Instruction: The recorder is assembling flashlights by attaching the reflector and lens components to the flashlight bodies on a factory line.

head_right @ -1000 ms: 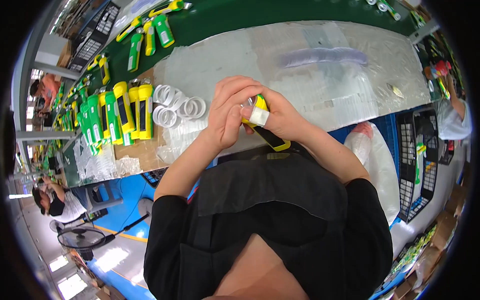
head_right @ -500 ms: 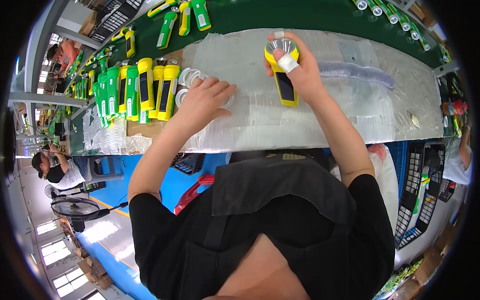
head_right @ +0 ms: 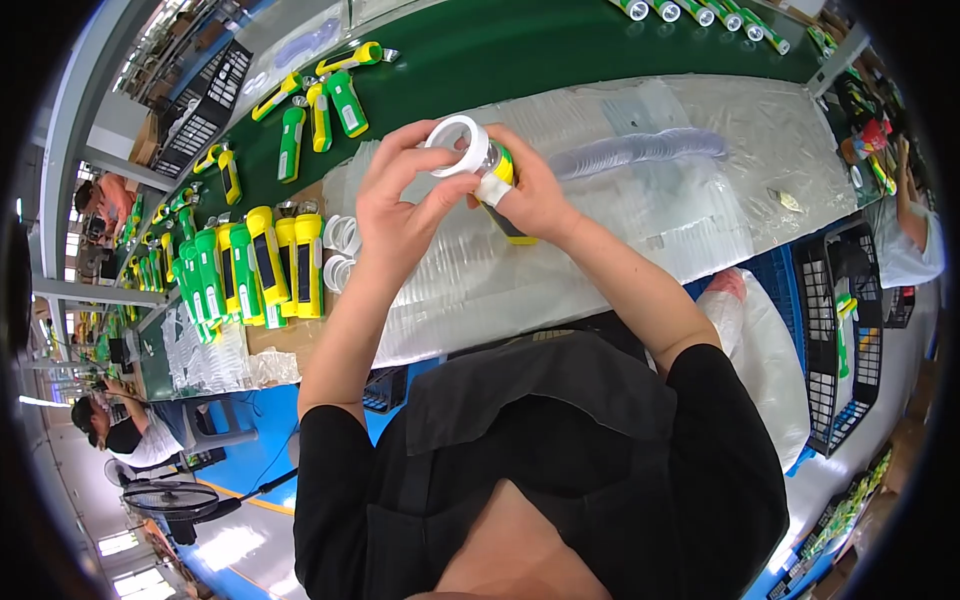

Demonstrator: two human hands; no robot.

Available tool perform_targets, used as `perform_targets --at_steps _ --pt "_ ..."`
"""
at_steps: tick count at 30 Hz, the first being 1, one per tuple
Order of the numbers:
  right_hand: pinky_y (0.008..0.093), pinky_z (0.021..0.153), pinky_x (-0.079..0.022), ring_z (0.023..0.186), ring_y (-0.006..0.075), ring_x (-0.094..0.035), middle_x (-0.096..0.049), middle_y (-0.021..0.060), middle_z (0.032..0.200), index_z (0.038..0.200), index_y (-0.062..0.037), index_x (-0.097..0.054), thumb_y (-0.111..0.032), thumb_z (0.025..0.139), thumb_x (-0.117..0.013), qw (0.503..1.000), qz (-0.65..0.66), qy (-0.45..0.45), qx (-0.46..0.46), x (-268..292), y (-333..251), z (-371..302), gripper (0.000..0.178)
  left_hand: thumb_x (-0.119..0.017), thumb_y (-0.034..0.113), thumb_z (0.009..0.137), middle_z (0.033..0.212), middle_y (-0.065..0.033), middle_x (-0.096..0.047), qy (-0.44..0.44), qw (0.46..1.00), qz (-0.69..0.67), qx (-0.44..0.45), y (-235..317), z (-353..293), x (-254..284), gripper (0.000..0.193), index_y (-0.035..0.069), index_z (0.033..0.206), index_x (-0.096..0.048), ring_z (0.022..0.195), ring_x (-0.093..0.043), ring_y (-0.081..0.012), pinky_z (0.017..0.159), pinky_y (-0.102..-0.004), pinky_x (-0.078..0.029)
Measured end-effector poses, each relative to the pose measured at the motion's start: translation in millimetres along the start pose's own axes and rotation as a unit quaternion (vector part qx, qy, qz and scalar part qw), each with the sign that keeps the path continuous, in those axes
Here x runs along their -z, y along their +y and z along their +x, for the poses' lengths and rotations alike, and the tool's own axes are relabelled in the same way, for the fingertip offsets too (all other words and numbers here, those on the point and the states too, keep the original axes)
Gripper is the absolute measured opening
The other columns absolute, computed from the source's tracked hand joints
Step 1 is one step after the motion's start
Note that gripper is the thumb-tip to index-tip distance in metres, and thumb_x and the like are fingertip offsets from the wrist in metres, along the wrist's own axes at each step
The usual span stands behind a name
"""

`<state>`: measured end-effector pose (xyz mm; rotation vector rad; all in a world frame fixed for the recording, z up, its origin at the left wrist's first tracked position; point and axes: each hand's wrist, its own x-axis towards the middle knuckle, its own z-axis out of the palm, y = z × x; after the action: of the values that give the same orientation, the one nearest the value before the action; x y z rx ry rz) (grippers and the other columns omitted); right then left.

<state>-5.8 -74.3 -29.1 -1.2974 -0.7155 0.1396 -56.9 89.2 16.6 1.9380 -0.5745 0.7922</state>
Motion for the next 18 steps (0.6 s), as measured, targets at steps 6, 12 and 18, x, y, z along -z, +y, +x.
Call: perform_targets --at_steps 6,12,18 --pt "0.0299 0.079 -0.052 0.092 0.0140 -0.062 -0.058 0.0067 0.108 0.125 -0.0053 -0.047 -0.017 0.090 -0.064 0.997 0.055 -0.051 0.017 11 9 -1 0.041 -0.084 0.021 0.070 0.109 -0.0084 -0.061 -0.074 0.990 0.120 -0.022 1 3 4 0.031 0.009 0.097 -0.075 0.093 -0.058 -0.0226 0.072 -0.0312 -0.045" --pt "0.0358 0.100 -0.043 0.118 0.0198 -0.052 -0.055 0.0081 0.125 0.139 -0.0064 -0.040 -0.025 0.092 -0.065 0.997 0.065 -0.027 0.009 18 3 -3 0.057 -0.085 0.025 0.065 0.105 -0.0066 -0.061 -0.091 0.987 0.128 -0.023 9 7 3 0.035 0.012 0.096 -0.076 0.095 -0.056 -0.0226 0.070 -0.0317 -0.044" --pt "0.0360 0.092 -0.048 0.111 0.0277 -0.059 -0.058 0.0105 0.125 0.128 -0.0047 -0.055 -0.031 0.077 -0.079 0.917 -0.335 -0.123 0.179 64 -41 7 0.063 -0.085 0.026 0.065 0.104 -0.0077 -0.061 -0.138 0.983 0.118 -0.035 12 11 -4 0.039 0.013 0.101 -0.074 0.094 -0.059 -0.0270 0.077 -0.0376 -0.050"
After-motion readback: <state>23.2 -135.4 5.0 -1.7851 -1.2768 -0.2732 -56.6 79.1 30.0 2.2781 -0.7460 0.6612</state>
